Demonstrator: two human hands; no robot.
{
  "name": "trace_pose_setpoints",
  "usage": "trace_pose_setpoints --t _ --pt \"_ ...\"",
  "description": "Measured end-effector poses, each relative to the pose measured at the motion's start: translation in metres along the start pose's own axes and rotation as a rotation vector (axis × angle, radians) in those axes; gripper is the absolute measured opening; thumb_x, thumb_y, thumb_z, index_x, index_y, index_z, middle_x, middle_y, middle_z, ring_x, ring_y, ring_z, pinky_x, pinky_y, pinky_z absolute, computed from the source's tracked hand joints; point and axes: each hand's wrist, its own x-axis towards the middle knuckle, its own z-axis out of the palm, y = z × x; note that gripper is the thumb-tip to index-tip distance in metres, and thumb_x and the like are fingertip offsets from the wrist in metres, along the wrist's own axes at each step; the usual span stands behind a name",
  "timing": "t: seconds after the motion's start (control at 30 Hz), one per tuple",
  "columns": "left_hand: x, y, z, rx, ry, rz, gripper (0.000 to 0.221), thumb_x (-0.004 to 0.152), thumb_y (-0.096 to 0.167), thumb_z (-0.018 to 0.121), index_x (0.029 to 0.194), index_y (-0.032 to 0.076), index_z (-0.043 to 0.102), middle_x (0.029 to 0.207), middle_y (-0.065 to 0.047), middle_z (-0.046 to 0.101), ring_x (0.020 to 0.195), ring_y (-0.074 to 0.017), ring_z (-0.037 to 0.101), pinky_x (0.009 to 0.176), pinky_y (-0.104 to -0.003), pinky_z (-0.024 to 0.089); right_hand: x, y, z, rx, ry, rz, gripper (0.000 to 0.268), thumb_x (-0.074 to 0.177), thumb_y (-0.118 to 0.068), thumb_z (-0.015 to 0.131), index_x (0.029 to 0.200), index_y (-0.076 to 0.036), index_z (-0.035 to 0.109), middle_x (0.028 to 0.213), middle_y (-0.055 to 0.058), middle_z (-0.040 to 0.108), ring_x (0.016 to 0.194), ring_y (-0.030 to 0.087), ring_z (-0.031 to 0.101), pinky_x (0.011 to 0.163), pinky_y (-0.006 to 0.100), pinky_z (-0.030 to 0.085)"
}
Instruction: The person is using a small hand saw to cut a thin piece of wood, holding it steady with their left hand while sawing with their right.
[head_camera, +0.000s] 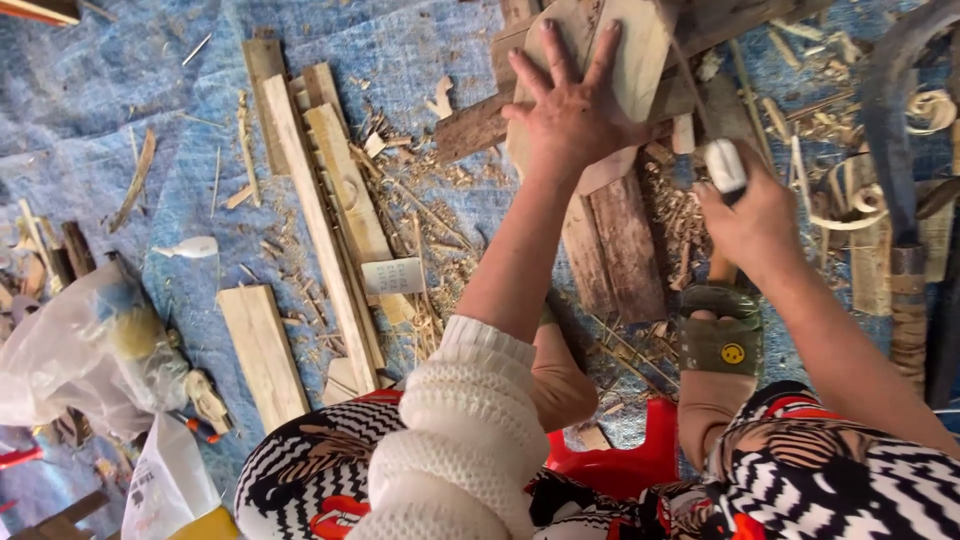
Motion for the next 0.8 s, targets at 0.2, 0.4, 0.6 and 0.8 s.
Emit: trace_pose_setpoints --t 0.2,0.4,0.6,0.8 --pt "0.004 0.004 -0.003 0.015 -0.054 -0.008 0.131 0.085 0.098 0.079 0.162 0.04 -0.01 0.165 -0.027 -0.026 0.148 -0.0666 -0.013 0.106 -0.085 0.024 -0.062 0.06 0.015 -0.04 0.031 0.106 0.053 0.101 -0.021 0.072 0.15 -0.007 0.058 0.092 0.017 0.07 0.073 0.033 0.065 0.071 0.047 0.057" --pt "0.006 0.001 0.01 0.041 0.026 0.031 0.132 0.084 0.096 0.081 0.164 0.039 -0.007 0.166 -0.026 -0.021 0.147 -0.0688 -0.01 0.104 -0.086 0.025 -0.068 0.06 0.008 -0.074 0.019 0.113 0.059 0.101 -0.018 0.07 0.157 -0.006 0.055 0.093 0.017 0.071 0.072 0.031 0.064 0.063 0.046 0.053" --pt "-0.005 0.007 -0.009 -0.017 -0.026 -0.015 0.125 0.081 0.101 0.07 0.163 0.042 -0.004 0.167 -0.024 -0.021 0.149 -0.0637 -0.011 0.108 -0.083 0.018 0.026 -0.008 0.0 -0.027 -0.048 0.158 0.055 0.099 -0.015 0.07 0.15 -0.004 0.052 0.107 0.022 0.067 0.09 0.037 0.065 0.076 0.05 0.056" --pt "0.001 0.011 -0.009 -0.04 -0.027 -0.066 0.126 0.081 0.093 0.076 0.163 0.04 -0.003 0.168 -0.025 -0.018 0.148 -0.065 -0.011 0.105 -0.082 0.025 -0.047 0.018 -0.001 -0.016 -0.067 0.159 0.065 0.103 -0.019 0.066 0.162 -0.007 0.044 0.085 0.018 0.067 0.063 0.03 0.063 0.057 0.043 0.053"
